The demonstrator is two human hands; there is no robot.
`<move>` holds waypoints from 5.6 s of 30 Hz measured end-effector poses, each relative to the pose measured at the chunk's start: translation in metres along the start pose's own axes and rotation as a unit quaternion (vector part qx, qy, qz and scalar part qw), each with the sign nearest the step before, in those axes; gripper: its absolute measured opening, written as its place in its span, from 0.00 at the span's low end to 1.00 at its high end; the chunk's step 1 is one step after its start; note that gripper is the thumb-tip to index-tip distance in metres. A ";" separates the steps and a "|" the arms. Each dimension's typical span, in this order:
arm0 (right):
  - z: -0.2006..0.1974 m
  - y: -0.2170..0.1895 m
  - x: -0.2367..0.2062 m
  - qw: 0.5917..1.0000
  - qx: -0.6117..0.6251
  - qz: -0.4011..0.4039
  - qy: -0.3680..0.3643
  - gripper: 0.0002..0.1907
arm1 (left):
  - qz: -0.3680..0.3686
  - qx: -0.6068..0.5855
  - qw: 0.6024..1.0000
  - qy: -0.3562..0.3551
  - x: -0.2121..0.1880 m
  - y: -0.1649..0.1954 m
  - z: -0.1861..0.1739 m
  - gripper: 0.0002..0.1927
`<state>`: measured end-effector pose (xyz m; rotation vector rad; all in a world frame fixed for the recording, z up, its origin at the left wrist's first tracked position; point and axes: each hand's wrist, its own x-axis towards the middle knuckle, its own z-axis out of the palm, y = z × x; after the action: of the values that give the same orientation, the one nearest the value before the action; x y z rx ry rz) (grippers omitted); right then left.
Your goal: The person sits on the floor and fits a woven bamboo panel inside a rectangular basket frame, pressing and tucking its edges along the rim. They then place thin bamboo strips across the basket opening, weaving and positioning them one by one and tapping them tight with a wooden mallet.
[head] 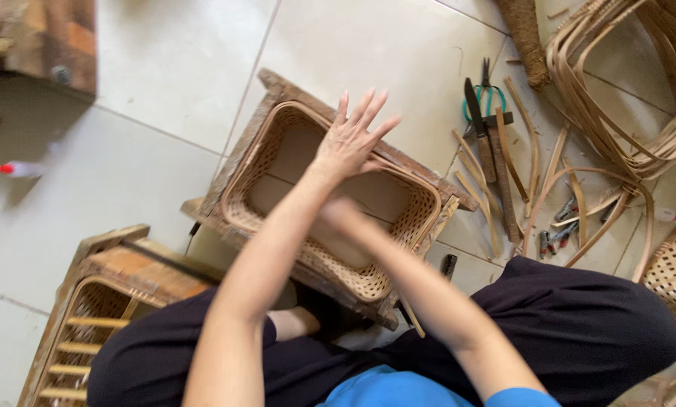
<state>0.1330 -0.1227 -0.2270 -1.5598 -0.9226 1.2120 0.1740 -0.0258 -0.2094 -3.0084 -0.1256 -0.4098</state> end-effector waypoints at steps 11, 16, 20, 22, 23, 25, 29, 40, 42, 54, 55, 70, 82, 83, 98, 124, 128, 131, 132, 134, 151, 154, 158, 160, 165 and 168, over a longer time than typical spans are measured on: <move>-0.098 -0.102 0.031 0.874 -0.320 -0.264 0.252 0.11 | -0.326 -0.722 0.599 0.118 -0.096 0.162 -0.055 0.24; -0.068 -0.108 0.006 0.822 -0.385 -0.350 0.231 0.10 | -0.336 -0.676 0.640 0.145 -0.098 0.181 -0.022 0.09; -0.070 -0.110 0.000 0.808 -0.409 -0.349 0.241 0.10 | -0.345 -0.681 0.631 0.139 -0.094 0.186 -0.022 0.10; -0.072 -0.109 0.003 0.815 -0.410 -0.336 0.234 0.10 | -0.360 -0.680 0.628 0.119 -0.092 0.187 -0.026 0.11; -0.073 -0.109 0.004 0.825 -0.403 -0.327 0.222 0.10 | -0.369 -0.678 0.626 0.109 -0.091 0.186 -0.028 0.11; -0.074 -0.108 0.007 0.845 -0.390 -0.308 0.198 0.10 | -0.370 -0.669 0.633 0.119 -0.089 0.185 -0.031 0.11; -0.077 -0.100 0.014 0.847 -0.408 -0.288 0.184 0.11 | -0.384 -0.659 0.637 0.110 -0.090 0.187 -0.029 0.10; -0.047 -0.057 0.099 0.837 -0.534 -0.112 -0.044 0.22 | -0.461 -0.615 0.638 0.040 -0.088 0.177 0.010 0.10; -0.040 -0.053 0.108 0.829 -0.547 -0.082 -0.080 0.24 | -0.471 -0.621 0.625 0.045 -0.089 0.172 0.013 0.11; -0.021 -0.049 0.120 0.836 -0.538 -0.034 -0.104 0.07 | -0.450 -0.628 0.630 0.077 -0.090 0.157 0.013 0.08; -0.019 -0.048 0.121 0.831 -0.545 -0.042 -0.105 0.06 | -0.443 -0.615 0.645 0.100 -0.090 0.156 0.012 0.08; -0.060 -0.072 0.094 0.779 -0.583 -0.174 -0.150 0.27 | -0.493 -0.722 0.485 0.029 -0.073 0.139 0.018 0.10; -0.363 0.017 -0.108 0.795 -0.582 0.124 0.114 0.14 | -0.384 -0.658 0.641 -0.095 -0.143 0.204 -0.002 0.19; -0.375 0.042 -0.124 0.802 -0.548 0.197 0.135 0.13 | -0.392 -0.641 0.651 -0.108 -0.152 0.206 -0.008 0.19; -0.350 0.142 -0.196 0.732 -0.490 0.397 0.258 0.16 | -0.463 -0.560 0.659 -0.193 -0.192 0.215 -0.025 0.13; -0.035 -0.128 -0.053 0.900 -0.255 -0.310 0.170 0.11 | -0.261 -0.674 0.675 0.148 -0.161 0.184 -0.076 0.25; -0.010 -0.121 -0.041 0.863 -0.349 -0.322 0.171 0.10 | -0.334 -0.653 0.668 0.128 -0.162 0.187 -0.060 0.11; -0.006 -0.124 -0.042 0.859 -0.364 -0.318 0.168 0.10 | -0.323 -0.654 0.669 0.147 -0.163 0.191 -0.053 0.10; -0.006 -0.124 -0.043 0.858 -0.367 -0.318 0.169 0.10 | -0.326 -0.656 0.665 0.147 -0.162 0.193 -0.053 0.10; -0.004 -0.121 -0.041 0.853 -0.377 -0.313 0.179 0.11 | -0.336 -0.660 0.656 0.146 -0.163 0.196 -0.053 0.10; 0.036 -0.067 0.072 0.835 -0.540 -0.087 -0.058 0.15 | -0.465 -0.539 0.694 0.103 -0.153 0.178 -0.017 0.06; 0.044 -0.055 0.082 0.822 -0.560 -0.058 -0.082 0.14 | -0.486 -0.570 0.659 0.069 -0.153 0.172 -0.018 0.10; 0.050 -0.052 0.086 0.818 -0.567 -0.042 -0.085 0.14 | -0.492 -0.572 0.652 0.074 -0.152 0.166 -0.024 0.09; 0.053 -0.054 0.088 0.816 -0.570 -0.055 -0.081 0.13 | -0.499 -0.562 0.655 0.078 -0.150 0.162 -0.027 0.08; 0.053 -0.053 0.087 0.811 -0.575 -0.068 -0.080 0.12 | -0.482 -0.599 0.637 0.058 -0.147 0.150 -0.023 0.05; 0.037 -0.055 0.066 0.799 -0.588 -0.097 -0.078 0.16 | -0.513 -0.615 0.598 -0.024 -0.139 0.140 -0.010 0.12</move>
<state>0.1116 -0.0372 -0.1963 -2.1898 -2.1393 0.5530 0.0509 -0.1753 -0.2501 -3.6117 -2.6913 -0.6481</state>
